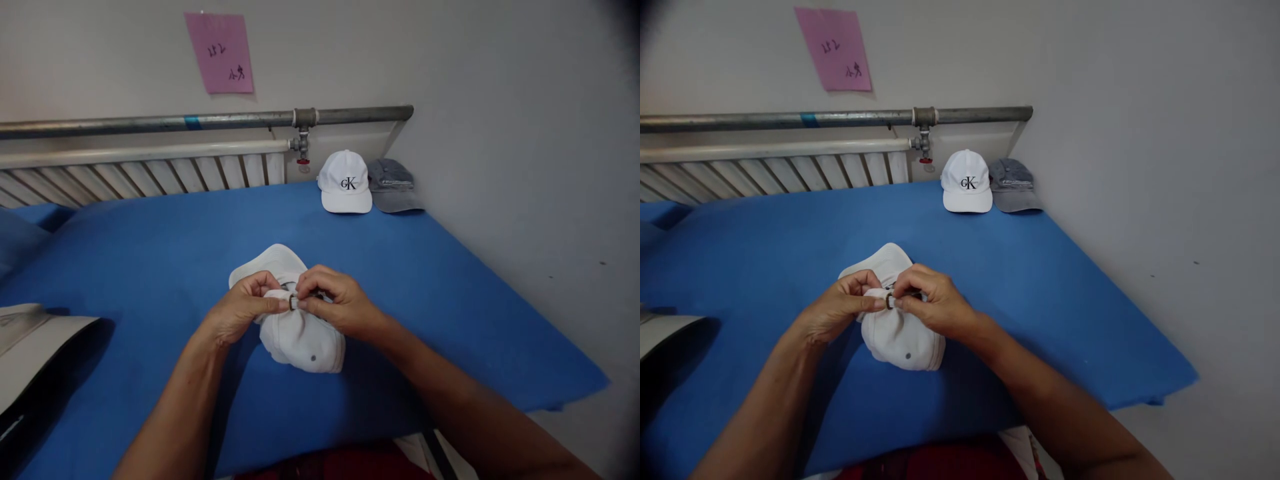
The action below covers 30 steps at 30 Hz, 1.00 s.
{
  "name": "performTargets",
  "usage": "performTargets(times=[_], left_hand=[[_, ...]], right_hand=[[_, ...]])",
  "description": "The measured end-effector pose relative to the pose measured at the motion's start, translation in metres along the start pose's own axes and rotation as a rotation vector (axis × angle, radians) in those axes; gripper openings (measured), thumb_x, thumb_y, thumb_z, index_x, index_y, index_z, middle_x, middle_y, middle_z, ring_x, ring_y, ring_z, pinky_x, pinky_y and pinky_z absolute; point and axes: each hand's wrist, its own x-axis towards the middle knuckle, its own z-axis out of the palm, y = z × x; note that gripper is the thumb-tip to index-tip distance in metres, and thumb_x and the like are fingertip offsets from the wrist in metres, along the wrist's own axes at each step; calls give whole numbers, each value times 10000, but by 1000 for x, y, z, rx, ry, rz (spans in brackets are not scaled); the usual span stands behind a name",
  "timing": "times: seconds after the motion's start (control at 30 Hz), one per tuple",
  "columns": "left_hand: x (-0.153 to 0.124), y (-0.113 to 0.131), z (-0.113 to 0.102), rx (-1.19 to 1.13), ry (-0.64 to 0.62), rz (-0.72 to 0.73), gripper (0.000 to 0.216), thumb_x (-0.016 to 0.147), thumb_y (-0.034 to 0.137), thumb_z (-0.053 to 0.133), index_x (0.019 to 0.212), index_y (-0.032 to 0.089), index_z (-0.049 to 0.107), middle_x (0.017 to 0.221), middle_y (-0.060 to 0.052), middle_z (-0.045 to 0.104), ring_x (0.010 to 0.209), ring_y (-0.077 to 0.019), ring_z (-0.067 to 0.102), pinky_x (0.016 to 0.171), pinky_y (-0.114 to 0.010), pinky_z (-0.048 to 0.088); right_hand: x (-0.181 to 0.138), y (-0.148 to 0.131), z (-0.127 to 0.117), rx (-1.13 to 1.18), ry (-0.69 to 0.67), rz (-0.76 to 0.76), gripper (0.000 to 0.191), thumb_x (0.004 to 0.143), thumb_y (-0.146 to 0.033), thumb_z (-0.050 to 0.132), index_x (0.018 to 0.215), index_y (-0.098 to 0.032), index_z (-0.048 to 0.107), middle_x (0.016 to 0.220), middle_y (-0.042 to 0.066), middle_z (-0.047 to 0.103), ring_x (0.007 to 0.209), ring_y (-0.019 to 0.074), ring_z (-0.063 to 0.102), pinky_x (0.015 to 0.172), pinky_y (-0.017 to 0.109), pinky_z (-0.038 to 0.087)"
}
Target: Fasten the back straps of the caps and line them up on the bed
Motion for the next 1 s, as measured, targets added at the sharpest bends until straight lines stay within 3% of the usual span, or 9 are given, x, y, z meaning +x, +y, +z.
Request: performTargets(times=[0.17,0.37,0.57,0.73,0.87,1.0], left_hand=[[1,-2,-1,44,46,7,326,537,171,868,676,150,574,594,42,638,502,-76,561,485,-179,408],[1,-2,-1,72,68,42,310,571,183,860,689,148,576,615,43,641,530,-69,567,508,-173,423],[-2,0,-4,80,31,35,326,581,214,865,713,147,574,612,43,626,539,-68,558,518,-169,411],[-4,2,-7,109,-89,13,278,640,238,836,802,157,624,665,31,636,581,-68,553,541,-169,394],[-10,6,-11,265,-158,54,198,750,286,753,906,185,684,795,0,655,706,-96,572,648,-204,431],[-14,12,-12,587,-197,213,164,840,336,645,896,203,722,1011,-49,642,929,-164,581,815,-277,448]], right_hand=[[-1,2,6,-82,29,-48,106,814,-107,604,770,-203,606,822,0,592,770,120,556,729,265,451],[0,3,8,-95,73,16,75,792,-115,630,802,-188,613,829,-1,582,730,109,535,688,249,434],[2,0,4,-36,-15,201,108,813,-241,634,894,-174,660,823,5,618,737,122,534,687,257,417],[3,-8,-2,140,-104,393,158,800,-317,646,829,-164,676,688,-24,580,624,98,479,581,233,364],[3,-14,-6,178,-120,454,139,787,-302,653,785,-163,661,649,-40,545,575,79,439,550,224,339],[3,-14,-6,185,-133,448,120,777,-284,654,762,-165,647,648,-45,539,573,76,435,556,222,341]])
